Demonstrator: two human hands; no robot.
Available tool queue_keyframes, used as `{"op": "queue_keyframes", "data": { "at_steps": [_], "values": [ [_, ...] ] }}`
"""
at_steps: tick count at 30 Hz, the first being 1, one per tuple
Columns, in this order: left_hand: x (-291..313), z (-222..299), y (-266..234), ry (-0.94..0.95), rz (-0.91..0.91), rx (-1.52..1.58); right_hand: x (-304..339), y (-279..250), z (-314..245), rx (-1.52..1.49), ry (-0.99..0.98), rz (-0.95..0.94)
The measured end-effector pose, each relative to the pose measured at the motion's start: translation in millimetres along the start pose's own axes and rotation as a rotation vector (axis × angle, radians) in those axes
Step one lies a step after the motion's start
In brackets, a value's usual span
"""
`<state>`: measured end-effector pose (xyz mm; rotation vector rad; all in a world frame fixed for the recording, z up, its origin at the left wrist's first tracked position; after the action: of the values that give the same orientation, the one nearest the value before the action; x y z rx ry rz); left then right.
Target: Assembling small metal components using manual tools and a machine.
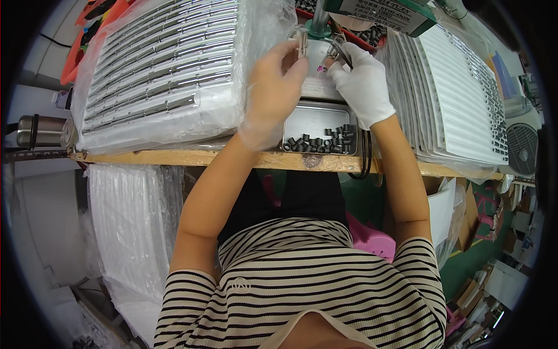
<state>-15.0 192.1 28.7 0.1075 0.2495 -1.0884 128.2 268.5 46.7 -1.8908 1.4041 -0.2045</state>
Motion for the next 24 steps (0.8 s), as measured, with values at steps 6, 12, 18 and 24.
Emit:
{"op": "queue_keyframes", "data": {
  "at_steps": [6, 12, 18, 24],
  "values": [
    [75.2, 13.7, 14.9, -0.545, -0.531, 0.602, 41.9, -22.2, 11.6, -0.277, 0.297, -0.136],
    [103.9, 14.1, 40.1, -0.654, -0.855, 0.685, 97.9, -11.9, -18.0, -0.944, 0.401, -0.418],
    [94.8, 40.9, 34.1, -0.317, -0.633, 0.373, 112.7, -34.6, -27.7, -0.978, 0.354, -0.171],
    [130.9, 52.6, 52.5, -0.866, -0.966, 0.910, 109.9, -34.4, -34.9, -1.089, 0.269, -0.302]
  ]
}}
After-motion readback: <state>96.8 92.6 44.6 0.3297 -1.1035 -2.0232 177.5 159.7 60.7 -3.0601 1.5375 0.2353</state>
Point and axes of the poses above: each hand's wrist, its own x-axis away from the middle knuckle, its own y-axis out of the palm, z = x × y, the point moved 8 cm from there along -x, towards the middle knuckle, and after that the axes turned 4 degrees about y, right-handed, at the moved point
